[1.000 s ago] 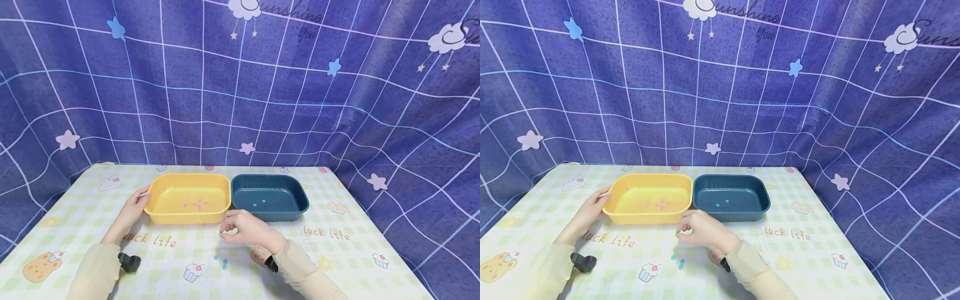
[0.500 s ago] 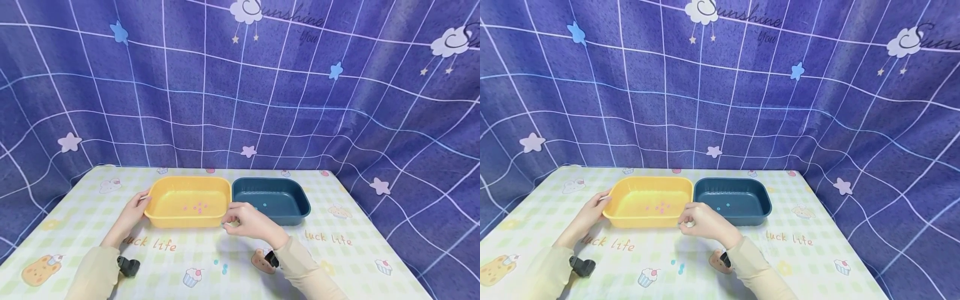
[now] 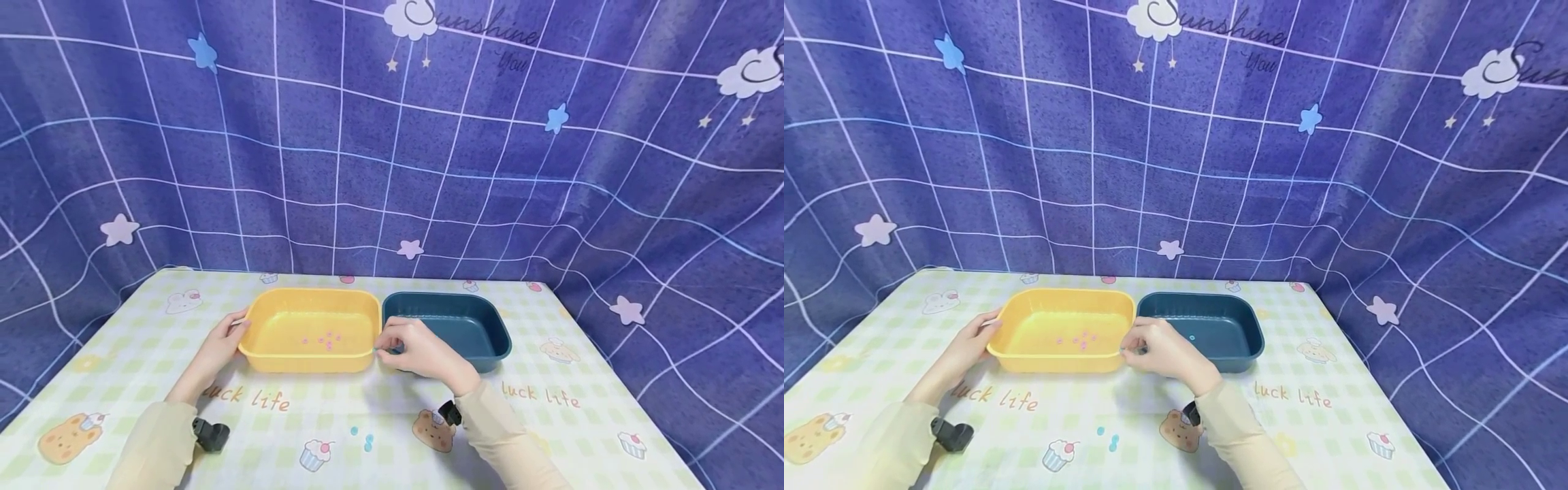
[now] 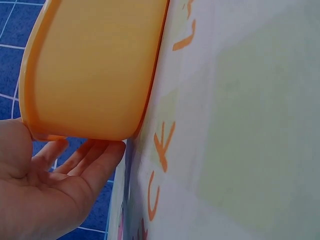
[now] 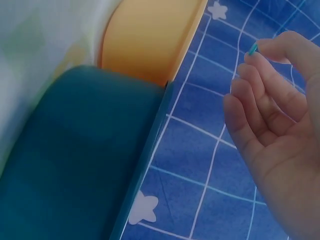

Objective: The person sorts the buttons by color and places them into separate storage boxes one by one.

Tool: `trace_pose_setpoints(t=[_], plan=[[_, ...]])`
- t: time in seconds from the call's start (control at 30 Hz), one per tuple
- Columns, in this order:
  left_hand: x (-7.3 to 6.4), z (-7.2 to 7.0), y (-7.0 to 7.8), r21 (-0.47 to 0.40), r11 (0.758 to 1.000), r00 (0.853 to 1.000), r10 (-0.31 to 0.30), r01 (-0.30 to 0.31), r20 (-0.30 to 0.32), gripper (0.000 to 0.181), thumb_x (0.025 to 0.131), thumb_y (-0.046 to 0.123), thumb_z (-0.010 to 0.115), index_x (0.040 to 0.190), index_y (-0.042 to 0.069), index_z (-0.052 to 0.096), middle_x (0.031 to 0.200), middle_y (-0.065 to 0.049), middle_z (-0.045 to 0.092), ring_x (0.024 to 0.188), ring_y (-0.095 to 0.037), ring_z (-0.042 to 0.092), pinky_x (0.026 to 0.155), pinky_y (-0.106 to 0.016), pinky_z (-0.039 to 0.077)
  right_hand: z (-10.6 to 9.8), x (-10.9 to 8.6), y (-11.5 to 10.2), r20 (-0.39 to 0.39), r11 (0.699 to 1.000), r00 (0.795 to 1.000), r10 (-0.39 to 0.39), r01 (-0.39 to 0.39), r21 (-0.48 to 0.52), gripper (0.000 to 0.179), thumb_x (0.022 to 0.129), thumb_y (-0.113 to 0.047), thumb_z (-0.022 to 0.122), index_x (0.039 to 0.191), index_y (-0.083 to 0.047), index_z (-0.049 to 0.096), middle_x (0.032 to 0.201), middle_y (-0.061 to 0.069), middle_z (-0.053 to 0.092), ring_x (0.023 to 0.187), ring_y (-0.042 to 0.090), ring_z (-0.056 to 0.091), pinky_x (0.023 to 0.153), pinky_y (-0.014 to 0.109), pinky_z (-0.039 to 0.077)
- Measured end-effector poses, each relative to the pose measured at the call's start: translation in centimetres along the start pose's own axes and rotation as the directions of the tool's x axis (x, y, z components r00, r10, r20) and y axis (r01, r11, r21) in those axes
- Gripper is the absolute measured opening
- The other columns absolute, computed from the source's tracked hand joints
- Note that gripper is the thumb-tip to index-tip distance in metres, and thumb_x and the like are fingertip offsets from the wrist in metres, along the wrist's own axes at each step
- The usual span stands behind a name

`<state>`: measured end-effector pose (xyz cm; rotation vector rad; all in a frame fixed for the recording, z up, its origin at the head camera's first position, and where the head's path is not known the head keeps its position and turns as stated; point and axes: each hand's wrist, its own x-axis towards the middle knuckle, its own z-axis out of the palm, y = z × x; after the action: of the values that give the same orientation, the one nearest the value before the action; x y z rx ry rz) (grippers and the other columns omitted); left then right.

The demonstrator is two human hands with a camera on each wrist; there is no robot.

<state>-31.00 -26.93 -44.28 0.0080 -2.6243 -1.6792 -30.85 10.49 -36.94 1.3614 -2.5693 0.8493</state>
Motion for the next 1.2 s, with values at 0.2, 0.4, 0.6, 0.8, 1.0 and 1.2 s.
trace_pose_setpoints(t=[0.2,0.4,0.6,0.8,1.0,1.2], plan=[[0.1,0.0,-0.1,0.013,1.0,1.0,0.003,-0.003,0.0,0.062,0.102,0.04,0.03,0.148,0.0,0.018,0.142,-0.033,0.034,0.121,-0.043,0.047,0.079,-0.023,0.056,-0.4,0.0,0.8,-0.027,1.0,1.0,0.012,-0.012,-0.005,0.009,0.085,-0.012,0.066,0.09,-0.009,0.073,0.082,-0.005,0.06,0.074,0.014,0.06,0.068,0.024,0.055],[0.1,0.0,0.0,0.011,1.0,1.0,0.018,-0.018,-0.006,0.062,0.102,0.039,0.031,0.147,-0.001,0.018,0.141,-0.034,0.034,0.121,-0.045,0.047,0.079,-0.024,0.056,-0.9,-0.2,1.6,-0.061,1.0,0.998,0.017,-0.016,0.01,0.007,0.084,-0.01,0.067,0.089,-0.01,0.071,0.082,-0.004,0.061,0.074,0.015,0.061,0.067,0.026,0.056],[0.0,0.0,0.0,-0.009,1.0,1.0,0.009,-0.009,0.0,0.062,0.102,0.039,0.031,0.148,-0.001,0.017,0.142,-0.034,0.033,0.121,-0.043,0.048,0.077,-0.021,0.055,-1.0,-0.3,2.3,-0.078,0.999,0.996,0.031,-0.03,0.013,0.005,0.084,-0.011,0.067,0.087,-0.01,0.071,0.078,-0.003,0.059,0.073,0.017,0.06,0.064,0.028,0.055],[0.1,0.0,-0.3,-0.025,1.0,1.0,0.009,-0.009,0.009,0.063,0.102,0.039,0.031,0.148,-0.001,0.016,0.142,-0.033,0.034,0.119,-0.038,0.051,0.075,-0.016,0.053,-1.2,-0.5,3.2,-0.1,0.998,0.993,0.062,-0.061,0.011,0.006,0.084,-0.013,0.068,0.087,-0.01,0.072,0.077,-0.005,0.059,0.07,0.013,0.058,0.061,0.023,0.053],[0.2,-0.1,-0.3,-0.021,1.0,1.0,0.0,0.0,0.004,0.062,0.102,0.039,0.031,0.148,0.0,0.017,0.141,-0.033,0.035,0.11,-0.027,0.057,0.073,-0.017,0.053,-1.4,-0.8,4.0,-0.134,0.997,0.988,0.082,-0.082,0.007,0.006,0.083,-0.012,0.069,0.087,-0.008,0.072,0.077,-0.005,0.06,0.069,0.006,0.056,0.061,0.017,0.05],[0.1,0.0,-0.3,-0.016,1.0,1.0,0.001,-0.001,-0.004,0.061,0.102,0.038,0.032,0.148,0.0,0.018,0.14,-0.033,0.037,0.108,-0.026,0.058,0.073,-0.017,0.053,-1.8,-1.1,4.6,-0.15,0.992,0.981,0.125,-0.124,0.018,0.008,0.083,-0.013,0.068,0.088,-0.007,0.072,0.077,-0.005,0.061,0.068,0.007,0.056,0.062,0.022,0.052]])
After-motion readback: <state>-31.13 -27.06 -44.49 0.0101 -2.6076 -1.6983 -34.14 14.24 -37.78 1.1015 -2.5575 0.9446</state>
